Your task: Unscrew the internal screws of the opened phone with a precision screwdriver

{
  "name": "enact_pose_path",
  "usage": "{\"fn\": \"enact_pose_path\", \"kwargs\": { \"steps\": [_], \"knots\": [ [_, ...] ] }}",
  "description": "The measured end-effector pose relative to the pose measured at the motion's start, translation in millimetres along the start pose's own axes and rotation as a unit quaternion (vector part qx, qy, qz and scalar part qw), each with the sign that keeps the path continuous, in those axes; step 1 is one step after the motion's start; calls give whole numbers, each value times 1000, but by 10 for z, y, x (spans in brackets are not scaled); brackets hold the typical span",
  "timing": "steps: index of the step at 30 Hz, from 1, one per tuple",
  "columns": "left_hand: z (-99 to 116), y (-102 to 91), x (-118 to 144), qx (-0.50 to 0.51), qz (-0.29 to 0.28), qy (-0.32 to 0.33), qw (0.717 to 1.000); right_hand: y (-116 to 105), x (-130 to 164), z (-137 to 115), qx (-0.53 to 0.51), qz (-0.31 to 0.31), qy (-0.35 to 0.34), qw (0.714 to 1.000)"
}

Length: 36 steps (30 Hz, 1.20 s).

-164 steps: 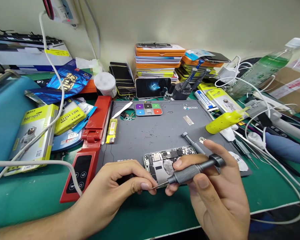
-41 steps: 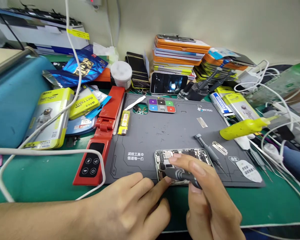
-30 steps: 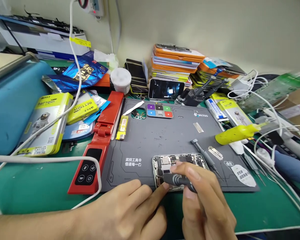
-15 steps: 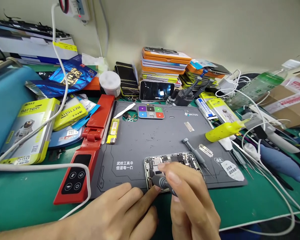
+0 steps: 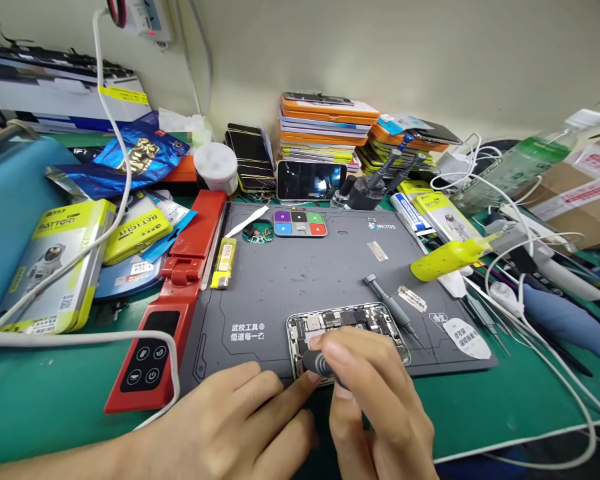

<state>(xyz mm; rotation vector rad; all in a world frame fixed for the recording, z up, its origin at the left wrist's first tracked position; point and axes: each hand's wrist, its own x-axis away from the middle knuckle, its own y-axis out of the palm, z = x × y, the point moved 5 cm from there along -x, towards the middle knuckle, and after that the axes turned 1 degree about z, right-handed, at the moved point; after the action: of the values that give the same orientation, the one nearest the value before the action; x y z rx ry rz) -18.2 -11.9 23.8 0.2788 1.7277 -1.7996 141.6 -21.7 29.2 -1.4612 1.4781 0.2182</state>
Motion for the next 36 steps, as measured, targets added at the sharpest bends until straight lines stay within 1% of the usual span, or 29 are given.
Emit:
{"fn": "enact_pose_path", "kwargs": {
  "steps": [2,5,8,11,16,19,20,24,26,28,29,32,36],
  "knots": [
    [-12,-9,-1,17,2,-7,1000,-3,-3,7,4,0,5,1000],
    [-62,2,-9,81,6,-33,996,-9,-4,7,12,7,3,1000],
    [-133,27,-12,160,12,-73,984,9,-4,3,19,7,-12,1000],
    [-180,56,-4,234,20,-111,966,27,1,16,19,11,-17,1000],
    [-241,125,27,344,23,-206,916,23,43,34,39,23,5,999],
    [-280,155,40,382,14,-256,888,-2,83,33,36,33,48,998],
    [-297,171,48,399,7,-279,873,-27,92,37,25,50,71,996],
    [-368,235,98,455,-13,-391,800,-163,85,42,-30,160,135,977],
    [-383,246,107,464,-11,-419,780,-208,75,35,-49,195,142,969],
    [-387,251,105,469,-11,-427,773,-235,89,35,-63,210,155,963],
    [-388,251,104,470,-10,-428,772,-240,104,37,-63,206,164,963],
    [-389,247,96,469,-8,-423,776,-238,161,34,-39,159,182,970],
    [-385,234,77,465,-1,-401,789,-246,200,25,-20,114,176,977]
  ]
}}
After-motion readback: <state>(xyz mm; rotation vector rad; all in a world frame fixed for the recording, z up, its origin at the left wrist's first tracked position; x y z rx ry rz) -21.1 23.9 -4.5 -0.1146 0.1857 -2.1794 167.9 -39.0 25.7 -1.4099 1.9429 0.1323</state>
